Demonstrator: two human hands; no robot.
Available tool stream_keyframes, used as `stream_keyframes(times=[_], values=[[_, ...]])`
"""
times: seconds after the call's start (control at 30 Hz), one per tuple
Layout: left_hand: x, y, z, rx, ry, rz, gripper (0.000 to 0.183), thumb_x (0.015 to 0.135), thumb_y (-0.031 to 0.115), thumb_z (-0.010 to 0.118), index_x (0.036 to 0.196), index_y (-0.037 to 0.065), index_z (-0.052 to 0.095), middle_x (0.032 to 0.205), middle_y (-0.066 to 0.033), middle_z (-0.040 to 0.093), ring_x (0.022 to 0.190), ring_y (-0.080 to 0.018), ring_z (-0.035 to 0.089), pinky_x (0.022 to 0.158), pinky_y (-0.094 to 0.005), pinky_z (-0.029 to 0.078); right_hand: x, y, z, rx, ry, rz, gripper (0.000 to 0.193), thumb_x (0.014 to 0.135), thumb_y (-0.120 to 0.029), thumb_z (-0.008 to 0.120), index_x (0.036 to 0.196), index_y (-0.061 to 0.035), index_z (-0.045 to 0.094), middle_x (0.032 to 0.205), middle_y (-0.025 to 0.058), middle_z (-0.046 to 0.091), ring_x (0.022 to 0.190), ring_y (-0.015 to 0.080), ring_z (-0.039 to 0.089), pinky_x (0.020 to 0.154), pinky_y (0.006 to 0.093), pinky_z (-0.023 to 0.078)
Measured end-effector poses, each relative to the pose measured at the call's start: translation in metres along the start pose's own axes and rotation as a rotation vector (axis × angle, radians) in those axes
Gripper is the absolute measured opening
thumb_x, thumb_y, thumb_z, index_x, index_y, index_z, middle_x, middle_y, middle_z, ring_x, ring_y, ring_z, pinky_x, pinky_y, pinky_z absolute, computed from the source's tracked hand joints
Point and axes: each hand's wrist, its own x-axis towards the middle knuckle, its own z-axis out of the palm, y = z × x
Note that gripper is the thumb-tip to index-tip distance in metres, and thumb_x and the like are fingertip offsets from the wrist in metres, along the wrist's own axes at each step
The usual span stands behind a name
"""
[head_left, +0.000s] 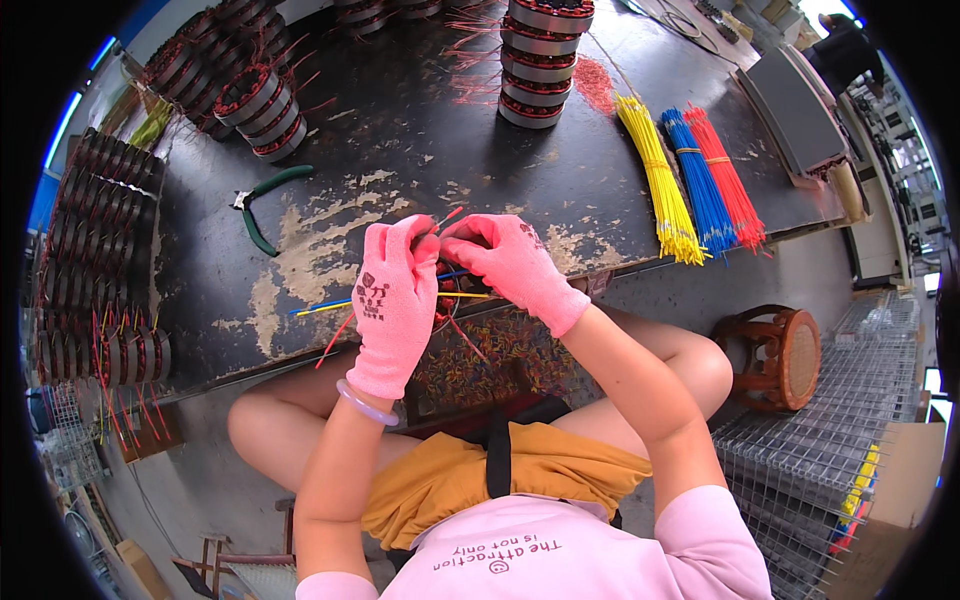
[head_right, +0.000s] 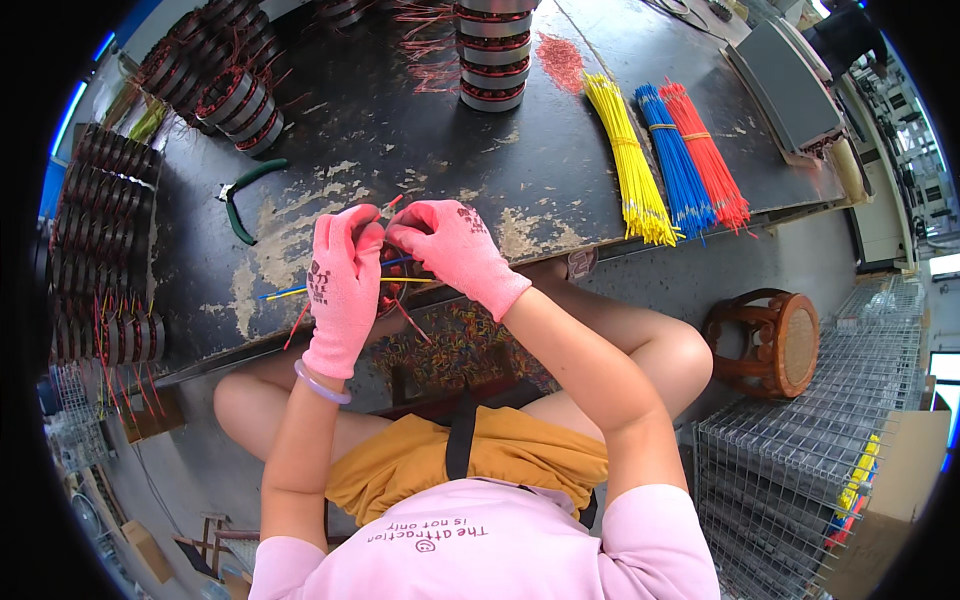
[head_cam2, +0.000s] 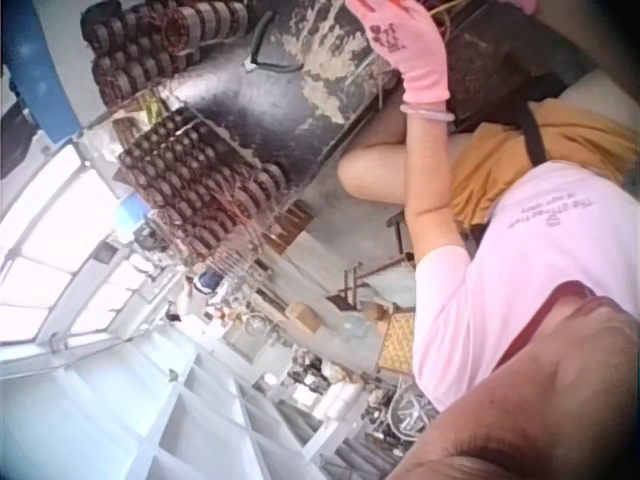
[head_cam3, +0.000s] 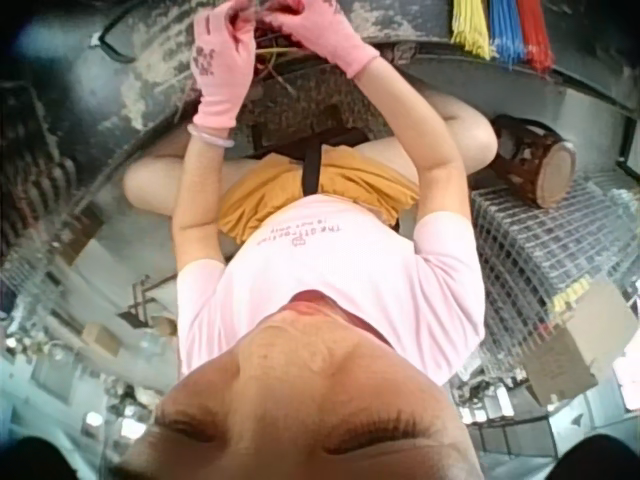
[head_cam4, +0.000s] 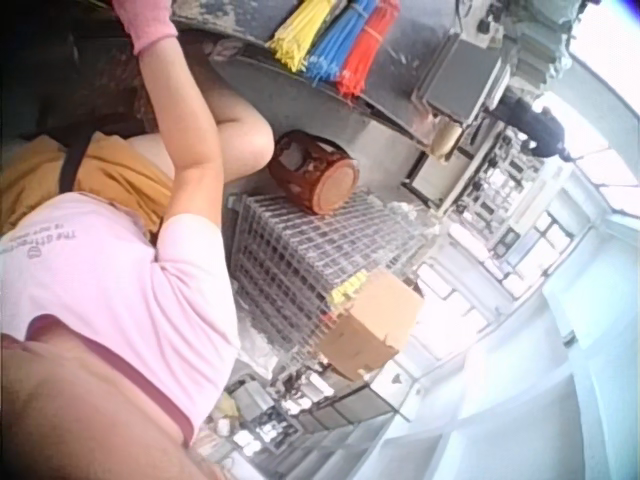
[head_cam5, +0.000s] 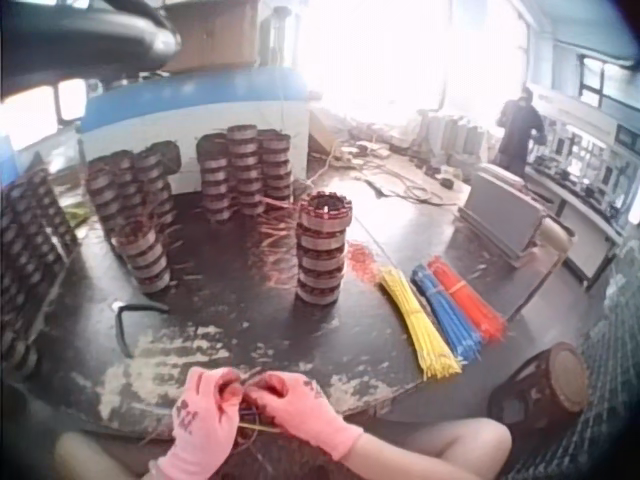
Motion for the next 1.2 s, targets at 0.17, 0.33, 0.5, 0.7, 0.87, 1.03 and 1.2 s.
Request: stream_keyframes(times=[0.17,0.33,0.5,0.7,0.87,1.03,1.2], values=[[0.007,-0.009,-0.015,-0.034,-0.185,0.034,0.018,0.092,0.01,0.068,0.11,0.009,0.064,0.101,-0.0099,0.061,0.086,-0.0319,0.068,0.07,-0.0398,0.054,-0.021,0.009,0.001,-0.231,0.219,-0.311,0.013,0.091,-0.013,0.071,0.1,-0.0029,0.073,0.089,0.0092,0.068,0.08,0.0231,0.067,0.071,0.0339,0.053],[0.011,-0.004,-0.024,-0.071,-0.321,0.098,0.013,0.09,0.013,0.071,0.103,0.011,0.067,0.098,-0.0092,0.061,0.083,-0.0311,0.067,0.068,-0.0401,0.053,-0.043,0.003,-0.004,-0.325,0.273,-0.337,0.013,0.09,-0.004,0.071,0.102,-0.0039,0.075,0.088,0.0074,0.066,0.075,0.0176,0.063,0.067,0.0298,0.051],[0.009,-0.004,-0.019,-0.103,-0.237,0.056,0.019,0.088,0.005,0.069,0.107,0.009,0.065,0.105,-0.0104,0.059,0.087,-0.032,0.068,0.071,-0.0412,0.054,-0.041,0.001,-0.005,-0.071,0.128,-0.123,0.021,0.092,-0.004,0.072,0.112,0.0019,0.072,0.098,0.0044,0.071,0.081,0.0097,0.065,0.073,0.0253,0.052],[0.009,-0.007,-0.015,-0.053,-0.215,0.096,0.023,0.087,0.003,0.067,0.109,0.007,0.061,0.109,-0.0116,0.06,0.09,-0.0344,0.067,0.073,-0.0432,0.054,-0.024,0.012,0.003,0.041,0.023,-0.019,0.026,0.093,-0.009,0.071,0.115,0.0043,0.071,0.102,0.0044,0.074,0.09,0.0067,0.064,0.079,0.0263,0.053],[0.008,-0.008,-0.015,-0.029,-0.234,0.089,0.017,0.09,0.008,0.067,0.106,0.008,0.062,0.105,-0.0102,0.062,0.09,-0.0338,0.067,0.073,-0.0426,0.054,-0.019,0.013,0.012,-0.264,0.168,-0.293,0.017,0.089,-0.011,0.072,0.104,-0.003,0.074,0.09,0.0099,0.071,0.08,0.0232,0.069,0.072,0.0336,0.054],[0.009,-0.007,-0.02,-0.021,-0.325,0.161,0.011,0.091,0.011,0.067,0.101,0.009,0.064,0.101,-0.0081,0.063,0.09,-0.0326,0.067,0.072,-0.0415,0.053,-0.041,0.008,0.003,-0.356,0.308,-0.394,0.01,0.087,-0.009,0.072,0.096,-0.0064,0.073,0.091,0.0107,0.066,0.081,0.0272,0.064,0.071,0.0368,0.052],[0.013,-0.005,-0.023,-0.033,-0.353,0.167,0.008,0.092,0.014,0.067,0.099,0.009,0.066,0.1,-0.0087,0.064,0.089,-0.0324,0.067,0.072,-0.0418,0.053,-0.032,0.001,-0.004,-0.003,0.174,-0.195,0.01,0.092,-0.006,0.068,0.103,-0.0047,0.067,0.095,0.0031,0.063,0.075,0.0127,0.059,0.066,0.0265,0.048]])
